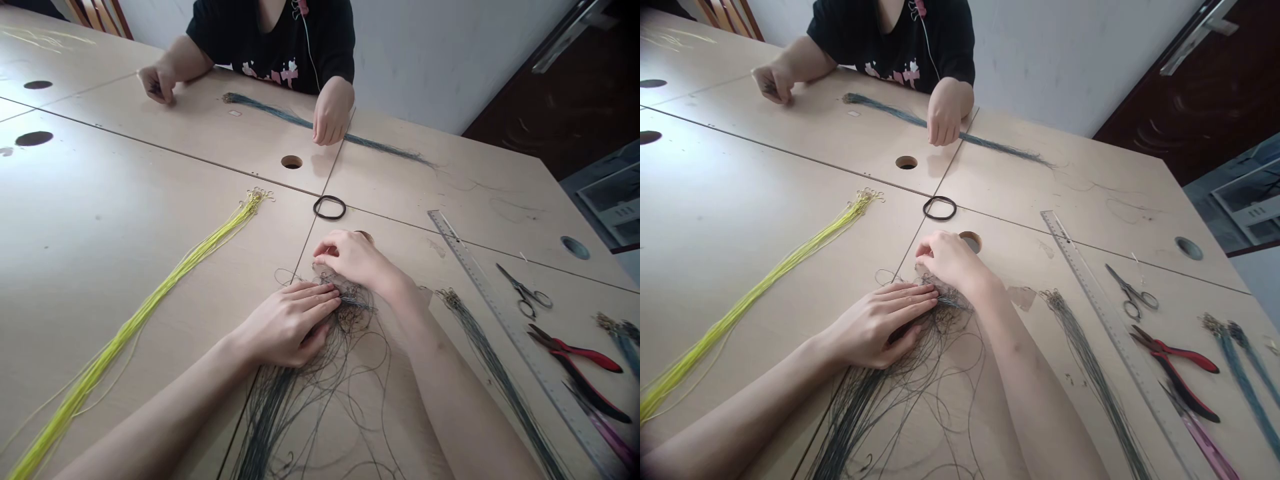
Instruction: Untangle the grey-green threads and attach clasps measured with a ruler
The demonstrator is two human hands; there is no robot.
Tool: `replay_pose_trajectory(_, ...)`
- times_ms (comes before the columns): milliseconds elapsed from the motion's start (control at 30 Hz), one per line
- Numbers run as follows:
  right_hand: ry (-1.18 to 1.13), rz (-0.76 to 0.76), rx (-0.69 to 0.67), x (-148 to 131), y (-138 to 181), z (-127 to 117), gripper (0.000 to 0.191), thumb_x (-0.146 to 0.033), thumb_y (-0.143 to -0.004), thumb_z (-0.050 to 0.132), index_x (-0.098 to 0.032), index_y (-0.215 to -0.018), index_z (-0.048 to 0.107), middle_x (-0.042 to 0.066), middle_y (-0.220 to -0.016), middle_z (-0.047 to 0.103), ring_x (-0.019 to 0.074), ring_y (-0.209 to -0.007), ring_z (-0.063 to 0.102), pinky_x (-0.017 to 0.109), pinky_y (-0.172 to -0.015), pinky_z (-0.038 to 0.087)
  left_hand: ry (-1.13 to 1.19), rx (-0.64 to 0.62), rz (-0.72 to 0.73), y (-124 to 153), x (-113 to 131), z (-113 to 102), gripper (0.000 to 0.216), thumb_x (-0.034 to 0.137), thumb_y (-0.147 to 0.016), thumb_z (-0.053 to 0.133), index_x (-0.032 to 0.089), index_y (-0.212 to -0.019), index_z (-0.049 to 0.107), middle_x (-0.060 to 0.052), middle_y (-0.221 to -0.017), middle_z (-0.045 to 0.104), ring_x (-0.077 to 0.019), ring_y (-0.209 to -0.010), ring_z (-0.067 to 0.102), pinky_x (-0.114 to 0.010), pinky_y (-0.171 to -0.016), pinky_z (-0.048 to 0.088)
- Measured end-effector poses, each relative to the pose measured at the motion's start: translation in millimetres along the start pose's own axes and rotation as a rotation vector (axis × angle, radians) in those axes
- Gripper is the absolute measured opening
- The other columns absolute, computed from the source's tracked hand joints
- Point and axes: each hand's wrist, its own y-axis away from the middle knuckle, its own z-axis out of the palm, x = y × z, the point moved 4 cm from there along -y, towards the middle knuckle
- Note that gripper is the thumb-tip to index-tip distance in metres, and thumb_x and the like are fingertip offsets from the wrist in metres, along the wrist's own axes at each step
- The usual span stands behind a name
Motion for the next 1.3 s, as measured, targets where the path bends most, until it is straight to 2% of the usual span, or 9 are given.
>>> replay_pose_trajectory(167,0.127,-0.022,-0.009,-8,0,7,0.008,-0.019,-0.077,0.062,-0.02,-0.074,0.069,0.003,-0.089,0.064,0.0153,-0.084,0.058,0.026,-0.072,0.042,0.009,0.018,-0.004,-1,0,-1,0.034,0.016,-0.081,0.047,0.007,-0.113,0.057,-0.015,-0.115,0.063,-0.0238,-0.106,0.06,-0.041,-0.093,0.05)
replay_pose_trajectory(400,0.204,-0.025,-0.018,-17,3,8,0.013,-0.017,-0.082,0.056,-0.015,-0.073,0.065,0.007,-0.088,0.063,0.0187,-0.091,0.055,0.029,-0.078,0.043,0.02,0.022,-0.012,0,0,-1,0.034,0.016,-0.082,0.046,0.008,-0.113,0.058,-0.015,-0.114,0.063,-0.0238,-0.106,0.06,-0.041,-0.091,0.051)
replay_pose_trajectory(667,0.15,-0.014,0.039,-11,3,3,0.018,-0.02,-0.086,0.051,-0.018,-0.077,0.066,0.002,-0.087,0.065,0.0131,-0.08,0.057,0.026,-0.077,0.039,0.023,-0.001,-0.028,2,-2,2,0.035,0.017,-0.082,0.046,0.007,-0.114,0.057,-0.015,-0.116,0.062,-0.0244,-0.11,0.058,-0.041,-0.093,0.049)
replay_pose_trajectory(900,0.235,-0.016,-0.007,-20,4,9,0.01,-0.017,-0.081,0.057,-0.017,-0.075,0.065,0.005,-0.087,0.062,0.0171,-0.088,0.056,0.028,-0.077,0.042,0.04,0.02,-0.018,1,-2,1,0.034,0.016,-0.081,0.046,0.008,-0.113,0.057,-0.015,-0.115,0.062,-0.0238,-0.108,0.059,-0.04,-0.093,0.049)
replay_pose_trajectory(1133,0.31,-0.04,-0.001,-25,5,11,0.013,-0.015,-0.084,0.05,-0.014,-0.076,0.061,0.007,-0.086,0.062,0.0183,-0.089,0.055,0.029,-0.077,0.043,0.031,0.019,-0.018,1,-2,0,0.034,0.016,-0.082,0.045,0.008,-0.113,0.057,-0.015,-0.114,0.063,-0.0238,-0.107,0.059,-0.04,-0.091,0.05)
replay_pose_trajectory(1300,0.286,0.026,0.023,-24,6,4,0.02,-0.019,-0.088,0.044,-0.015,-0.081,0.062,0.006,-0.089,0.063,0.0169,-0.081,0.058,0.028,-0.07,0.043,0.026,0.015,-0.02,1,-2,0,0.034,0.016,-0.082,0.044,0.008,-0.112,0.057,-0.015,-0.115,0.063,-0.0244,-0.107,0.059,-0.04,-0.091,0.05)
